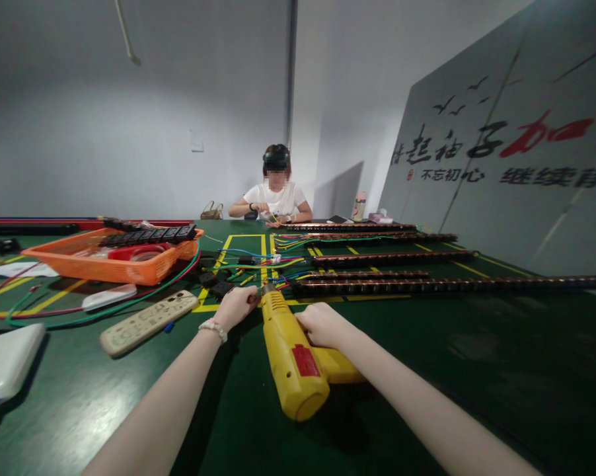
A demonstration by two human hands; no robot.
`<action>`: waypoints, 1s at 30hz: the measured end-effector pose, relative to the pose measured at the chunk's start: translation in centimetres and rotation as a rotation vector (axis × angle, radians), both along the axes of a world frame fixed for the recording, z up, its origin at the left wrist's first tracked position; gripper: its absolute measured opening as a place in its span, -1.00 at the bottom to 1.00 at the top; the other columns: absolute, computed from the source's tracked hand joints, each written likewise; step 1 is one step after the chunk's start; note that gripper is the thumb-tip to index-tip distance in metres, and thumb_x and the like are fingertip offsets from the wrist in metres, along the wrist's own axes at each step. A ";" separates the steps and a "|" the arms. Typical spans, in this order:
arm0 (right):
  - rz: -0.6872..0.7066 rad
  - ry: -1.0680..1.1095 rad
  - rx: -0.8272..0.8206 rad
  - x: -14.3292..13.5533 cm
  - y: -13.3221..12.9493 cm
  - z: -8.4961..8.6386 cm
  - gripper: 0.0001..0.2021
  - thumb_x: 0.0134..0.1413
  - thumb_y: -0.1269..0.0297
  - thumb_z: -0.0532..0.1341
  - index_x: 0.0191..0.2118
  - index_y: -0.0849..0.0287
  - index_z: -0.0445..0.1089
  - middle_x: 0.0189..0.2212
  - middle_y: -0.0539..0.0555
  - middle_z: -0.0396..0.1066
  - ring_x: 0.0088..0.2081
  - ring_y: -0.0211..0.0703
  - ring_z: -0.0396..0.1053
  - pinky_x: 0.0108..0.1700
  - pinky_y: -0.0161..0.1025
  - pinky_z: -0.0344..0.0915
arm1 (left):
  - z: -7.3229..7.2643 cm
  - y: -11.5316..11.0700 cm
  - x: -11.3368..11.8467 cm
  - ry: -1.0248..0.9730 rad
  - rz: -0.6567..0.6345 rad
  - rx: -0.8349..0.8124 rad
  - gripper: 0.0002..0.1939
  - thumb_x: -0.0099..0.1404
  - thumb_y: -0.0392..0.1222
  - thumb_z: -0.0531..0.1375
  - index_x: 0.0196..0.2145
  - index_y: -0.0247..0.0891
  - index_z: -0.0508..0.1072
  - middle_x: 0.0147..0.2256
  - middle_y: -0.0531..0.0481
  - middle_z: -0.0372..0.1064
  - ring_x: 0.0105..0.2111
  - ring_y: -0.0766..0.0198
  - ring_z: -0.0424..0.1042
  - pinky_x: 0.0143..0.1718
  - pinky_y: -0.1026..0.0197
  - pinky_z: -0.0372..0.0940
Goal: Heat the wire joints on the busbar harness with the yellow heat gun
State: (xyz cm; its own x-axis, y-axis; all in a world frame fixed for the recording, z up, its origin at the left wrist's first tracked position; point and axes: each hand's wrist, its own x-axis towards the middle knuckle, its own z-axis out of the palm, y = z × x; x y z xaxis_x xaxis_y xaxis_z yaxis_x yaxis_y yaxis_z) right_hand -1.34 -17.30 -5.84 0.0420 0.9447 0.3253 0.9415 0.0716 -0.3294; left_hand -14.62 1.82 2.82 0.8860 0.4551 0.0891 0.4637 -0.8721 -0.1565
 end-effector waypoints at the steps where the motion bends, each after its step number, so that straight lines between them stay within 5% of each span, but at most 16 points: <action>1: 0.001 0.000 -0.001 0.0 0.0 0.0 -0.78 -0.06 0.36 0.11 -0.26 0.19 0.42 -0.33 0.14 0.45 -0.26 -0.03 0.41 -0.29 -0.28 0.21 | 0.0 0.0 0.0 0.000 0.000 0.001 -0.79 0.17 -0.13 0.02 -0.55 -0.24 0.10 -0.59 0.10 0.12 -0.58 0.39 0.03 -0.53 0.32 -0.15; 24: 0.000 -0.030 0.053 0.0 0.0 -0.3 -0.80 -0.07 0.33 0.13 -0.29 0.22 0.42 -0.36 0.14 0.45 -0.29 -0.01 0.41 -0.31 -0.26 0.21 | 0.0 0.1 -0.1 0.002 -0.006 0.024 -0.78 0.17 -0.11 0.02 -0.54 -0.23 0.10 -0.58 0.10 0.14 -0.56 0.38 0.07 -0.52 0.34 -0.10; 30: 0.053 -0.068 0.063 -1.5 -0.1 0.6 -0.81 -0.07 0.34 0.13 -0.30 0.24 0.41 -0.38 0.13 0.45 -0.32 -0.05 0.42 -0.36 -0.27 0.17 | 0.2 0.0 -0.3 0.006 -0.015 0.017 -0.92 0.13 -0.26 0.00 -0.41 -0.22 0.28 -0.45 0.02 0.33 -0.44 0.33 0.26 -0.43 0.34 0.03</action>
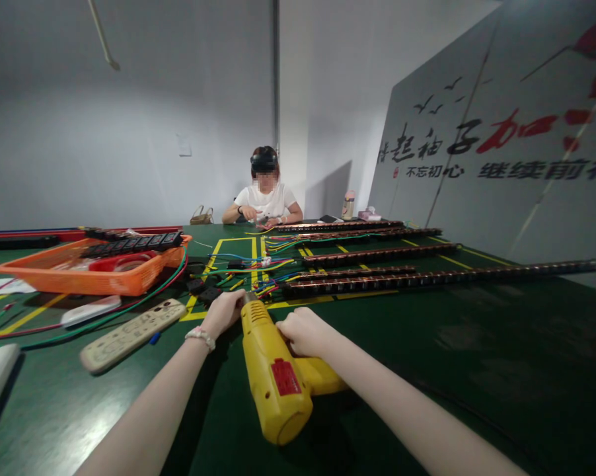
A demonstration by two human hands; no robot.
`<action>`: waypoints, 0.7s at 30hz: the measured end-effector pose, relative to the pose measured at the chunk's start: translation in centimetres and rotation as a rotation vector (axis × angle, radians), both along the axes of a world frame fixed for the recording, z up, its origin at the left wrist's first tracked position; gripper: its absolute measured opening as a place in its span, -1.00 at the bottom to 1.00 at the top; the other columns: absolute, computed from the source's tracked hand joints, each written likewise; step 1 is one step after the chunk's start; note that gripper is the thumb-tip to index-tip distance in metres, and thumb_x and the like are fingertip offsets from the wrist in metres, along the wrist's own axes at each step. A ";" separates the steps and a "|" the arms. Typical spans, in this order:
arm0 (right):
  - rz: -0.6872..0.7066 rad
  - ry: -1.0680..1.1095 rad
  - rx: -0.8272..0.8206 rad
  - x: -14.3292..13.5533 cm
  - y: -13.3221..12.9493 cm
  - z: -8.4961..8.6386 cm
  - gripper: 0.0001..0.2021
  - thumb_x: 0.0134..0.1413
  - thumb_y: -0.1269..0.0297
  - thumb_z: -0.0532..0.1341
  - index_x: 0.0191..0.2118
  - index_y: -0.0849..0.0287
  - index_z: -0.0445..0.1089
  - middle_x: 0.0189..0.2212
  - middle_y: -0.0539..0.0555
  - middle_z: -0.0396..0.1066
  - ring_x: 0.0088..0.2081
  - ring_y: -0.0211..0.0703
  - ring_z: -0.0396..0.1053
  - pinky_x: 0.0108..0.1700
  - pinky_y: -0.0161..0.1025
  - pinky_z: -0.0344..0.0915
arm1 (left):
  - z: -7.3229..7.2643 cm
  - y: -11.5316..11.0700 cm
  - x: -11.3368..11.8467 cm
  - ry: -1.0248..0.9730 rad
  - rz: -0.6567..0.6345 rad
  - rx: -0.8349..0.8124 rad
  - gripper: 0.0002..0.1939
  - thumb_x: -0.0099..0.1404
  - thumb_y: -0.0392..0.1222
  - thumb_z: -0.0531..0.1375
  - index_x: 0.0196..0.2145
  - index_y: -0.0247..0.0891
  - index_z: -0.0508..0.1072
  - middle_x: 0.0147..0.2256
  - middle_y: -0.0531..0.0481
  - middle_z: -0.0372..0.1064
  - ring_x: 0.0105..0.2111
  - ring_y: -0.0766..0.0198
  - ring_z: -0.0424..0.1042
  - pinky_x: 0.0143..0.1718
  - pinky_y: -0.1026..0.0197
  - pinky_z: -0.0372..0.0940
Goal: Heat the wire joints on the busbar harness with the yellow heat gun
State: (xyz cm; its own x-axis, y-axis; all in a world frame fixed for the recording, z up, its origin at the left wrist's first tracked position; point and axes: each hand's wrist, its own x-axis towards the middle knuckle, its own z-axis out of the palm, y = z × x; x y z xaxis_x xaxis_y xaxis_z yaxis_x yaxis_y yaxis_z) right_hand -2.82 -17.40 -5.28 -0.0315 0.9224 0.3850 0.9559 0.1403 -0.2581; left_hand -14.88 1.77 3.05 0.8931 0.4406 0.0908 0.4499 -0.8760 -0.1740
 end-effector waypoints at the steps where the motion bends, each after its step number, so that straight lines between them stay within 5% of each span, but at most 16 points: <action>1: 0.014 -0.010 0.004 -0.3 0.0 0.2 -0.82 -0.06 0.34 0.13 -0.30 0.24 0.41 -0.39 0.13 0.44 -0.33 -0.06 0.42 -0.37 -0.27 0.16 | 0.1 -0.1 -0.1 0.006 -0.012 -0.015 -0.87 0.12 -0.29 0.01 -0.35 -0.22 0.31 -0.39 0.00 0.36 -0.39 0.31 0.29 -0.39 0.34 0.06; 21: -0.003 0.019 0.016 -0.4 0.3 0.2 -0.82 -0.08 0.32 0.12 -0.31 0.18 0.42 -0.38 0.10 0.45 -0.30 -0.06 0.41 -0.34 -0.27 0.17 | 0.1 0.1 0.0 0.017 0.008 -0.017 -0.73 0.17 -0.31 0.03 -0.17 -0.24 0.38 -0.24 -0.12 0.44 -0.23 0.19 0.41 -0.31 0.31 0.17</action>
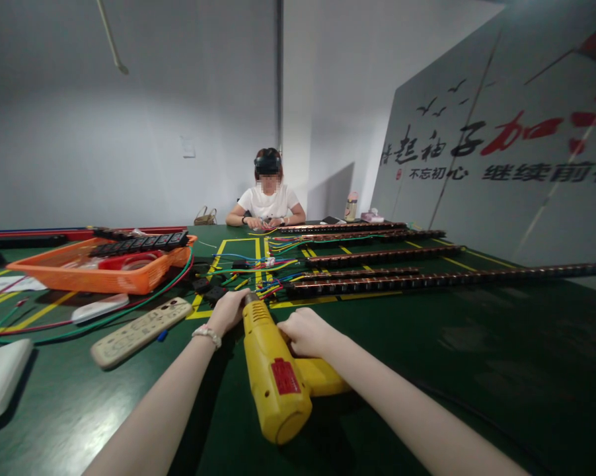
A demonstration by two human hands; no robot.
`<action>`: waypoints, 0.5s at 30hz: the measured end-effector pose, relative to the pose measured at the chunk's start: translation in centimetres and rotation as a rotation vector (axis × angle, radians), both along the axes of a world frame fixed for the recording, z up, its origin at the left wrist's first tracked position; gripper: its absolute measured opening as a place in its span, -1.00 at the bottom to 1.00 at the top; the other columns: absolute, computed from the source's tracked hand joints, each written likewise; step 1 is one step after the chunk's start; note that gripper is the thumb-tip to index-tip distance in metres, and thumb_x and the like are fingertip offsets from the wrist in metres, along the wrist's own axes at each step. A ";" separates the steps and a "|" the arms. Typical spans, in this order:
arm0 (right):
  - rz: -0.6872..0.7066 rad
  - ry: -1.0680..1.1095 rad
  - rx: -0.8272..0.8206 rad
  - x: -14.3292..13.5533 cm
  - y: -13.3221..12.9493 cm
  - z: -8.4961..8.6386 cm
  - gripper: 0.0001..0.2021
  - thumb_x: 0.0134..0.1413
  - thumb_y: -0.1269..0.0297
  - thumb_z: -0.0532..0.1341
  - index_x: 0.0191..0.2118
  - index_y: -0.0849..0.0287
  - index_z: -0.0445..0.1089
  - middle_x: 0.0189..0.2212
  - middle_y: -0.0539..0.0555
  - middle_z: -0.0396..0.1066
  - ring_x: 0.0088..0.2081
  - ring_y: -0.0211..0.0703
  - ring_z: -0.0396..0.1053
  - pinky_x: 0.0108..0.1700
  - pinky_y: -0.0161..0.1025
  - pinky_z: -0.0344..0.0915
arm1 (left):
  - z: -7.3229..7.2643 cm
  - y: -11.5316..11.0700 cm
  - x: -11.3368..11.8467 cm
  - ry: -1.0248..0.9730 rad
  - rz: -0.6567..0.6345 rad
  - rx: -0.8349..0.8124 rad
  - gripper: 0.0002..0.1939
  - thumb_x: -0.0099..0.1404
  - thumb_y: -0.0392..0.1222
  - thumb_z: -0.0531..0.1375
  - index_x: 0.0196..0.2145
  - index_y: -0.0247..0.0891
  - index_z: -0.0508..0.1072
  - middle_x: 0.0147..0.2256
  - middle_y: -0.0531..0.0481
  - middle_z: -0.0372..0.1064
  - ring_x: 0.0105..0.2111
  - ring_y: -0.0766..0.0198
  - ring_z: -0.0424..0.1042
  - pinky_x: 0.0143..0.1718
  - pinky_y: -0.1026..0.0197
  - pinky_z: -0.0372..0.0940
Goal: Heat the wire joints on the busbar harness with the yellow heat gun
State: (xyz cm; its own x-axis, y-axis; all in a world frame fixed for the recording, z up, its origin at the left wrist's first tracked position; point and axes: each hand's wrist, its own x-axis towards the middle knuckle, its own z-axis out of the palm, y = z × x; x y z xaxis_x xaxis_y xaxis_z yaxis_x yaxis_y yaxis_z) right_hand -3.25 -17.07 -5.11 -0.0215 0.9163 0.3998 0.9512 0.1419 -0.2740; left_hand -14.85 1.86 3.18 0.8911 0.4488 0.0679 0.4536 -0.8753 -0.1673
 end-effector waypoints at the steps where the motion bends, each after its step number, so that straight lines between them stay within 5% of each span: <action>1: 0.000 0.002 0.001 0.0 -0.1 0.0 -0.82 -0.08 0.33 0.12 -0.31 0.18 0.42 -0.38 0.10 0.45 -0.31 -0.06 0.41 -0.34 -0.27 0.17 | 0.0 0.0 0.0 -0.004 -0.005 0.001 -0.74 0.17 -0.30 0.02 -0.18 -0.24 0.39 -0.24 -0.11 0.44 -0.23 0.19 0.42 -0.31 0.31 0.17; 15: -0.019 0.005 -0.006 0.0 -0.3 0.3 -0.82 -0.04 0.31 0.14 -0.30 0.20 0.43 -0.36 0.12 0.45 -0.28 -0.06 0.42 -0.36 -0.28 0.15 | -0.2 0.8 0.1 -0.001 0.039 -0.047 -0.76 0.14 -0.30 0.03 -0.23 -0.25 0.40 -0.28 -0.10 0.45 -0.23 0.19 0.41 -0.27 0.31 0.20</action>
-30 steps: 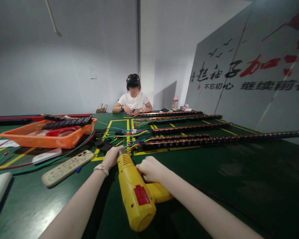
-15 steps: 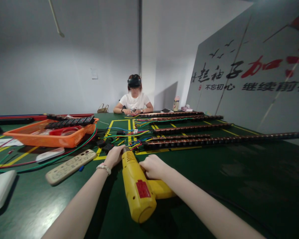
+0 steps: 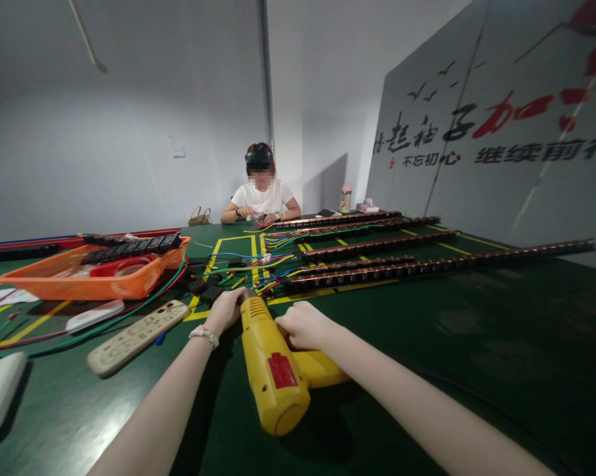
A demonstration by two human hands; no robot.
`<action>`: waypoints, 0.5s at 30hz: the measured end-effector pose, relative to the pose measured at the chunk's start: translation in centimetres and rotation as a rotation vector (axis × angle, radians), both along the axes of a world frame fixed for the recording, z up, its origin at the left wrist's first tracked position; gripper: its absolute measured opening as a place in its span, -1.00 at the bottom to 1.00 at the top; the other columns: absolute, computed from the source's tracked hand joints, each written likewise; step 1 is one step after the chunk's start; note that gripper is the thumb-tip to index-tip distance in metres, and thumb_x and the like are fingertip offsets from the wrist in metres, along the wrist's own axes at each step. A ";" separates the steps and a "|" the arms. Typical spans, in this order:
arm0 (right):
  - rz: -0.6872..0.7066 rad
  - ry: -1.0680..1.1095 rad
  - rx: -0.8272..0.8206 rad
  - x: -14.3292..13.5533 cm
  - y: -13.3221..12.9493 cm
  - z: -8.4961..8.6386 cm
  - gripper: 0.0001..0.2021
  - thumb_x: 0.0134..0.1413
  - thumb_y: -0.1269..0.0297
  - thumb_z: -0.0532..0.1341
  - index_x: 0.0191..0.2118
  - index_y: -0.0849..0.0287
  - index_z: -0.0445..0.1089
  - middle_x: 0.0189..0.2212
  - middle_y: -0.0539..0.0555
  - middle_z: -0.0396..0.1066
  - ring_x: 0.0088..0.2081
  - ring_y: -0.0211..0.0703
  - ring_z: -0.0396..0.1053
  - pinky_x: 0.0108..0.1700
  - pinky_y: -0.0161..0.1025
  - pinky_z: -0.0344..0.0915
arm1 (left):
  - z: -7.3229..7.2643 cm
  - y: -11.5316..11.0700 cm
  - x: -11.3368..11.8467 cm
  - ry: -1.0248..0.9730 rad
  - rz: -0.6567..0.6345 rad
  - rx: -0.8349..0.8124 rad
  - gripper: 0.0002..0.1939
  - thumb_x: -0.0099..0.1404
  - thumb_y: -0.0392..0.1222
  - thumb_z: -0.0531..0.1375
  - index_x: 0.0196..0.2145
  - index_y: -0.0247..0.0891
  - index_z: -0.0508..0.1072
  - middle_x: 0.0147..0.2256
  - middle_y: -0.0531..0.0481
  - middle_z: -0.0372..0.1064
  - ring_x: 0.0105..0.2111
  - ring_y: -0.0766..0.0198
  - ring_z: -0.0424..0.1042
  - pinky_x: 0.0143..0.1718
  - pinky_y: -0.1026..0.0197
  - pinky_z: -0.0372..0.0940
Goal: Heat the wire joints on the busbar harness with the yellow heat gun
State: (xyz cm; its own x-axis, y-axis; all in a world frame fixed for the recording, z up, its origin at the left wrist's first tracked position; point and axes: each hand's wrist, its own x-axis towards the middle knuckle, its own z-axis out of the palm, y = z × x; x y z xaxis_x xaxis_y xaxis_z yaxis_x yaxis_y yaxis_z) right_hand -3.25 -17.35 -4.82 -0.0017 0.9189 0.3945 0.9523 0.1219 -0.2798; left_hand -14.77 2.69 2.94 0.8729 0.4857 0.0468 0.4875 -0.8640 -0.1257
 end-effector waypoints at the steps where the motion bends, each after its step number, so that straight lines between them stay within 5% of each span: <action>1: 0.001 0.002 0.006 0.0 0.0 0.0 -0.82 -0.05 0.31 0.15 -0.30 0.20 0.43 -0.37 0.12 0.45 -0.28 -0.06 0.42 -0.36 -0.28 0.15 | 0.0 0.1 0.0 0.002 -0.001 0.000 -0.77 0.14 -0.31 0.03 -0.25 -0.25 0.40 -0.31 -0.10 0.44 -0.24 0.19 0.41 -0.27 0.30 0.20; 10: -0.044 0.045 0.010 0.6 0.2 -0.2 -0.82 -0.06 0.31 0.14 -0.31 0.18 0.43 -0.36 0.10 0.45 -0.26 -0.06 0.42 -0.35 -0.30 0.16 | 0.0 -0.2 0.0 -0.001 -0.021 0.007 -0.91 0.14 -0.23 0.05 -0.45 -0.27 0.30 -0.51 0.02 0.31 -0.46 0.34 0.25 -0.42 0.35 0.08; 15: -0.119 0.065 -0.035 2.2 0.5 -1.0 -0.80 -0.04 0.30 0.13 -0.27 0.19 0.43 -0.34 0.14 0.45 -0.26 -0.03 0.41 -0.32 -0.26 0.17 | -0.2 -0.1 0.1 -0.010 -0.037 0.044 -0.77 0.16 -0.10 0.04 -0.55 -0.26 0.13 -0.59 0.10 0.13 -0.54 0.40 0.08 -0.48 0.35 -0.03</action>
